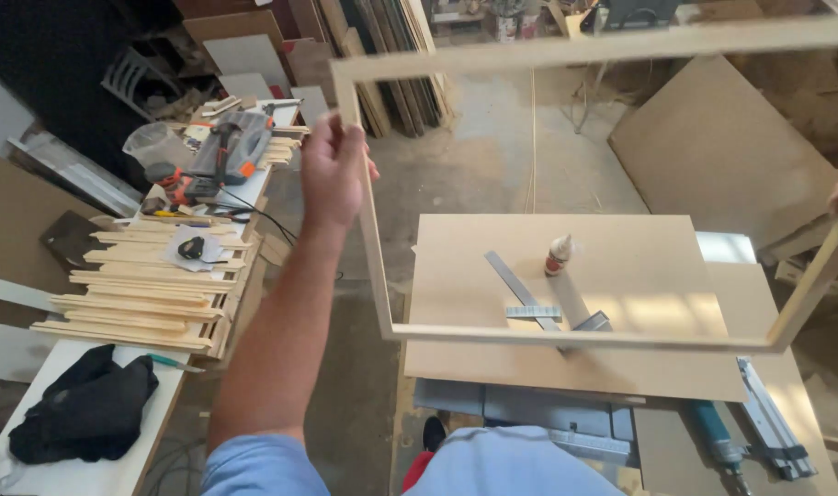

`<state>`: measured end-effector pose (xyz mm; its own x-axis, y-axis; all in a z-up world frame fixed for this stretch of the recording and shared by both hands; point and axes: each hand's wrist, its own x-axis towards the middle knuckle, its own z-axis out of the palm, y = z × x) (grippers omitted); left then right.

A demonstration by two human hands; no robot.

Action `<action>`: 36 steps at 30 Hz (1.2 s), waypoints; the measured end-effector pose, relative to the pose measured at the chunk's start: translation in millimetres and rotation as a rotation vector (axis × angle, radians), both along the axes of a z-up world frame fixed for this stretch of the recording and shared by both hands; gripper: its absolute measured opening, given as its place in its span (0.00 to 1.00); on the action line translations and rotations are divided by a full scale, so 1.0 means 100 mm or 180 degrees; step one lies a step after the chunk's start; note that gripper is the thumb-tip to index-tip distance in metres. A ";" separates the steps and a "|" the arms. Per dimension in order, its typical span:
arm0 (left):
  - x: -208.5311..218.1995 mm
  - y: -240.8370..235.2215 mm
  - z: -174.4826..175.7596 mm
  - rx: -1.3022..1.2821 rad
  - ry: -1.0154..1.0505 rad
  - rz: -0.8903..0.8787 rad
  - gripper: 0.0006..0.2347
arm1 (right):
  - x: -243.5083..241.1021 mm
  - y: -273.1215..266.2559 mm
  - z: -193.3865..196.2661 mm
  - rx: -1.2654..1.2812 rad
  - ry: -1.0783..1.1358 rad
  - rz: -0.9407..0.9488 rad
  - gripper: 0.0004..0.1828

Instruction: Assembling a wooden frame by applying glue to joints, squaring the corners with a try square, and fastening them with a pneumatic nail gun.

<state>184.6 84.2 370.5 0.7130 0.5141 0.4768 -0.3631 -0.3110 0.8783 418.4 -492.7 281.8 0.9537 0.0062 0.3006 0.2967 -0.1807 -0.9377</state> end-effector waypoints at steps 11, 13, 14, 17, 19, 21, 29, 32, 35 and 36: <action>0.11 -0.18 -0.69 0.0080 0.1801 0.0491 0.28 | -0.76 -0.28 -1.47 0.0208 0.0797 -0.0443 0.14; 0.23 -0.10 -0.78 0.0047 0.1896 0.0264 0.30 | -0.85 -0.24 -1.46 0.0380 0.0838 -0.0591 0.14; 0.30 -0.02 -0.86 0.0131 0.2155 0.0488 0.31 | -0.94 -0.16 -1.34 0.0507 0.0859 -0.0418 0.14; 0.43 0.16 -1.16 0.0025 0.2428 0.0527 0.32 | -1.13 0.03 -1.01 0.0730 0.0969 -0.0361 0.13; 0.43 0.23 -1.30 -0.0217 0.2474 0.0417 0.29 | -1.14 0.11 -0.84 0.0813 0.1076 -0.0395 0.13; 0.36 0.24 -1.42 -0.0742 0.2019 0.0116 0.25 | -1.11 0.13 -0.79 0.0832 0.1157 -0.0342 0.14; -0.23 -0.03 -1.81 -0.0940 0.2374 -0.0523 0.24 | -1.19 0.16 -0.24 0.0626 0.1599 -0.0641 0.15; -0.57 -0.20 -1.73 -0.0907 0.2681 -0.0580 0.23 | -1.19 0.18 -0.01 0.0572 0.1971 -0.0844 0.13; -0.87 -0.13 -1.97 -0.1089 0.2678 -0.0744 0.21 | -1.16 0.12 -0.05 0.0541 0.2007 -0.0851 0.14; -0.96 -0.08 -2.04 -0.1156 0.2639 -0.0799 0.20 | -1.16 0.14 -0.04 0.0488 0.2003 -0.0862 0.16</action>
<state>89.0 76.2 166.6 0.8634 0.3170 -0.3924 0.4026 0.0356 0.9147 302.8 -479.1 278.1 0.9089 -0.2543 -0.3306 -0.3476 -0.0237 -0.9373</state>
